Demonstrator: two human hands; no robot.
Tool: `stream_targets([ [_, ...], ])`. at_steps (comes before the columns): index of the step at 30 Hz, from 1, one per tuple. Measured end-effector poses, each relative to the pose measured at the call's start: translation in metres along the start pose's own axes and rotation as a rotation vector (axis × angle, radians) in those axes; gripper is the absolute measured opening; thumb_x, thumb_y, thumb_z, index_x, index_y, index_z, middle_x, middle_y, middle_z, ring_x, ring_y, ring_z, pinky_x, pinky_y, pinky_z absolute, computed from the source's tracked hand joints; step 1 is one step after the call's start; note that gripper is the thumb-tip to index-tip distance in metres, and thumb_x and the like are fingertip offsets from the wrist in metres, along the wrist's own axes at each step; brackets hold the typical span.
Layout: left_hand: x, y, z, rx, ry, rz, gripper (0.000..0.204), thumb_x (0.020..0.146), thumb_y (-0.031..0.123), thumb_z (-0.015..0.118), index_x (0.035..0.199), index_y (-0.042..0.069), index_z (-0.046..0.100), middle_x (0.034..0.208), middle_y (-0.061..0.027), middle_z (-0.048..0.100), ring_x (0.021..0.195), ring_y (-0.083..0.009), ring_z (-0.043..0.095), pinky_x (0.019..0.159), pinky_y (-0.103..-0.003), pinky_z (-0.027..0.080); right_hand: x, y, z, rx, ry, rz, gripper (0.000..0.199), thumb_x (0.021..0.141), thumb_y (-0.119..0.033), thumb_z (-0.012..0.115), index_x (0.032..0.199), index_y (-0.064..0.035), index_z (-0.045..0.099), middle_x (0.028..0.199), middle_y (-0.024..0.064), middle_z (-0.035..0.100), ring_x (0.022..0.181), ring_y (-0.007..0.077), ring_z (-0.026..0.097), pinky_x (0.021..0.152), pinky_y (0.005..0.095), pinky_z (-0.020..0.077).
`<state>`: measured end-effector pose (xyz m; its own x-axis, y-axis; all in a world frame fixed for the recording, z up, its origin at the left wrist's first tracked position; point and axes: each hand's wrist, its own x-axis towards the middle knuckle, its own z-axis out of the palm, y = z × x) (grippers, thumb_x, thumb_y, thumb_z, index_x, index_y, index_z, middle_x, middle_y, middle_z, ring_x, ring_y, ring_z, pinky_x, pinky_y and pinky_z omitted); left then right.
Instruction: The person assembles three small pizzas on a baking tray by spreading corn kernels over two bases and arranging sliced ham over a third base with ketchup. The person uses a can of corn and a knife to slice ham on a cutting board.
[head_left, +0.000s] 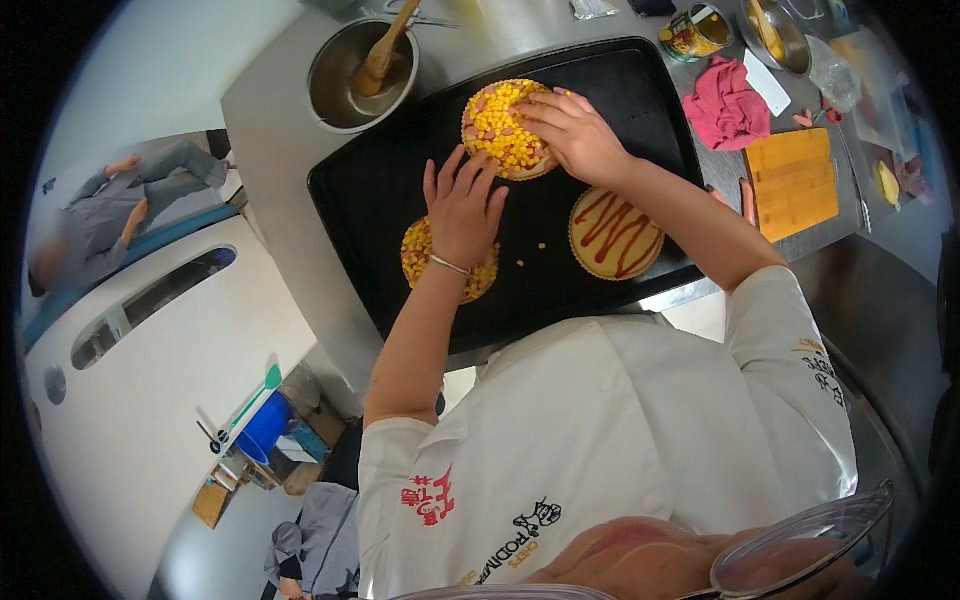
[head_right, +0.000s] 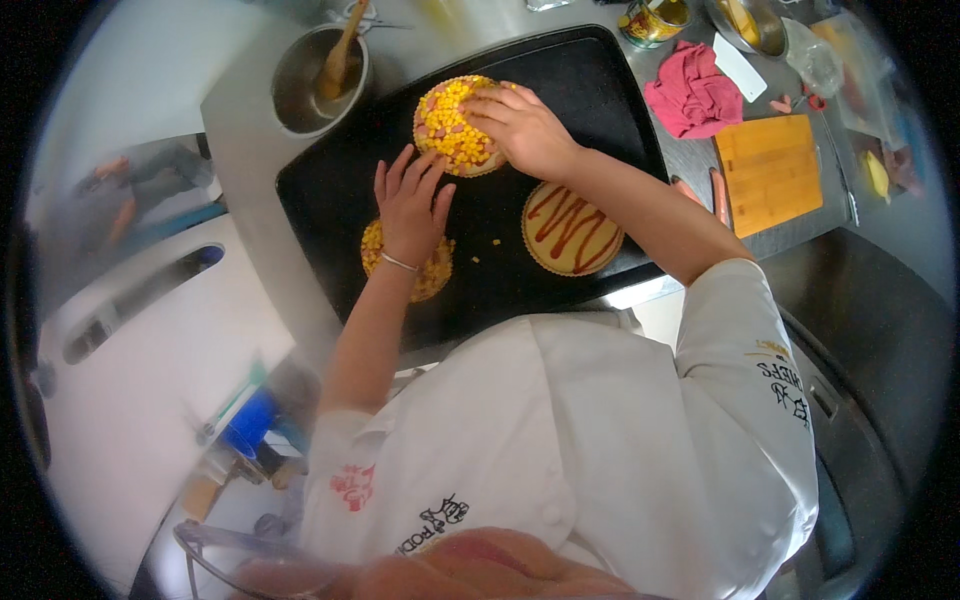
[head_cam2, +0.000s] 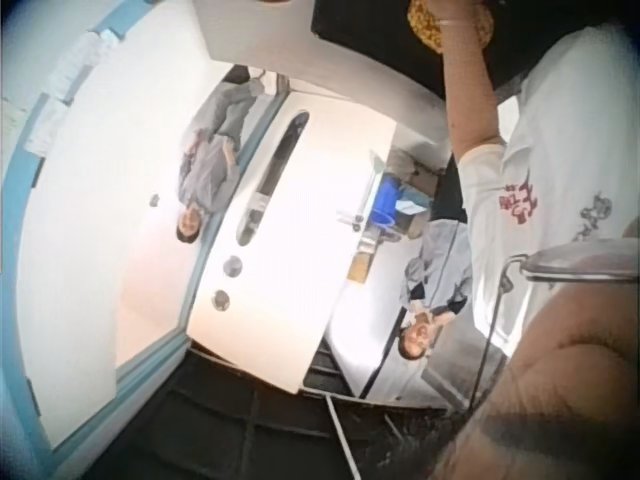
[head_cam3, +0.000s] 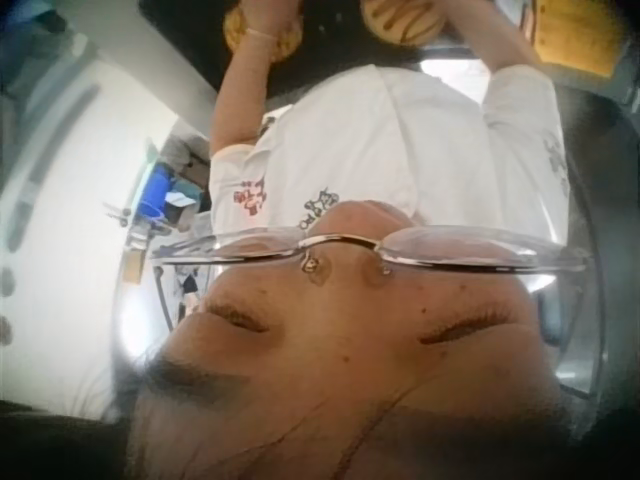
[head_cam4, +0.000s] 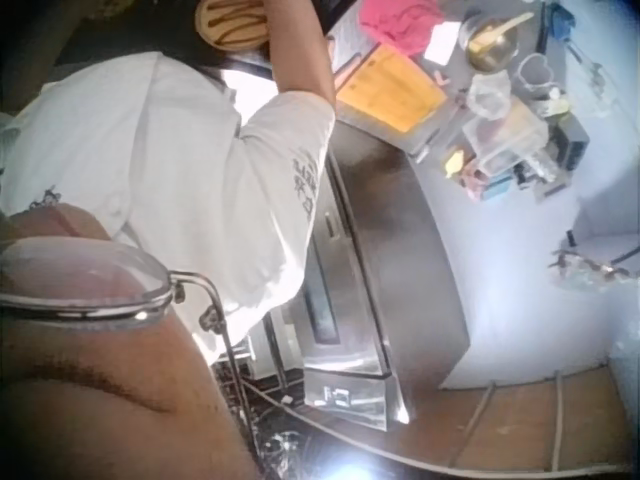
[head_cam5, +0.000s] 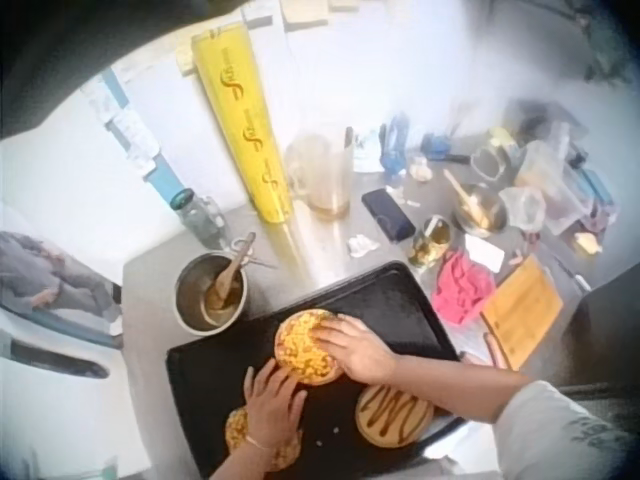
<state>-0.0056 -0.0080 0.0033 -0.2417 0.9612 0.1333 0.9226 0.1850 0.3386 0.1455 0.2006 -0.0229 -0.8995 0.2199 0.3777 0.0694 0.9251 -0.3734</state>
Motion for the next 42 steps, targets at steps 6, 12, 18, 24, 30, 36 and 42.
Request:
stream_targets([
  [6, 0.004, -0.010, 0.005, 0.084, 0.017, -0.052, 0.043, 0.096, 0.025, 0.068, 0.136, 0.010, 0.063, 0.147, -0.0046, 0.054, 0.145, -0.0293, 0.039, 0.122, -0.056, 0.023, 0.018, -0.016, 0.025, 0.023, -0.064, 0.013, 0.038, 0.095, -0.023, 0.068, 0.128, -0.0055, 0.068, 0.137, 0.0072, 0.063, 0.138, 0.0270, 0.048, 0.119, 0.0496, 0.0320],
  [12, -0.002, -0.013, 0.004, 0.046, 0.031, -0.071, 0.042, 0.097, 0.024, 0.067, 0.136, 0.010, 0.063, 0.147, -0.0037, 0.056, 0.146, -0.0288, 0.039, 0.123, -0.055, 0.023, 0.026, -0.036, 0.029, 0.014, -0.143, -0.060, 0.037, 0.097, -0.026, 0.065, 0.130, -0.0097, 0.069, 0.137, 0.0049, 0.063, 0.139, 0.0238, 0.047, 0.119, 0.0462, 0.0314],
  [18, -0.001, -0.019, 0.003, 0.051, 0.006, -0.039, 0.037, 0.097, 0.021, 0.066, 0.133, 0.011, 0.066, 0.144, -0.0032, 0.058, 0.144, -0.0288, 0.041, 0.123, -0.054, 0.023, 0.029, -0.036, 0.033, 0.052, -0.087, -0.076, 0.033, 0.094, -0.021, 0.066, 0.124, -0.0079, 0.071, 0.133, 0.0047, 0.065, 0.135, 0.0242, 0.051, 0.118, 0.0473, 0.0330],
  [24, 0.005, -0.023, 0.000, 0.022, 0.088, -0.036, 0.033, 0.093, 0.021, 0.069, 0.124, 0.010, 0.069, 0.139, -0.0024, 0.060, 0.141, -0.0288, 0.044, 0.121, -0.053, 0.027, 0.024, -0.027, 0.026, 0.056, -0.018, -0.020, 0.035, 0.091, -0.016, 0.069, 0.124, -0.0076, 0.071, 0.133, 0.0043, 0.065, 0.135, 0.0247, 0.050, 0.116, 0.0490, 0.0357],
  [30, 0.013, -0.024, 0.007, 0.048, 0.067, 0.003, 0.036, 0.094, 0.023, 0.068, 0.129, 0.012, 0.066, 0.142, -0.0015, 0.057, 0.142, -0.0279, 0.043, 0.121, -0.053, 0.027, 0.010, -0.020, 0.021, 0.048, -0.122, -0.057, 0.034, 0.094, -0.019, 0.067, 0.126, -0.0079, 0.069, 0.140, 0.0069, 0.061, 0.139, 0.0257, 0.048, 0.119, 0.0488, 0.0321],
  [36, 0.007, -0.023, 0.005, 0.084, -0.022, 0.041, 0.039, 0.094, 0.024, 0.069, 0.132, 0.016, 0.066, 0.144, -0.0012, 0.055, 0.143, -0.0268, 0.041, 0.121, -0.054, 0.026, 0.001, -0.013, 0.012, -0.018, -0.206, -0.065, 0.043, 0.095, -0.026, 0.068, 0.134, -0.0085, 0.064, 0.145, 0.0089, 0.057, 0.141, 0.0265, 0.046, 0.120, 0.0475, 0.0314],
  [42, 0.003, -0.022, 0.004, 0.061, -0.032, 0.087, 0.042, 0.093, 0.025, 0.071, 0.133, 0.017, 0.066, 0.142, -0.0020, 0.055, 0.144, -0.0265, 0.041, 0.122, -0.054, 0.026, -0.020, -0.028, 0.003, 0.080, -0.359, -0.087, 0.053, 0.089, -0.022, 0.076, 0.138, -0.0098, 0.060, 0.150, 0.0070, 0.052, 0.146, 0.0259, 0.041, 0.124, 0.0497, 0.0270],
])
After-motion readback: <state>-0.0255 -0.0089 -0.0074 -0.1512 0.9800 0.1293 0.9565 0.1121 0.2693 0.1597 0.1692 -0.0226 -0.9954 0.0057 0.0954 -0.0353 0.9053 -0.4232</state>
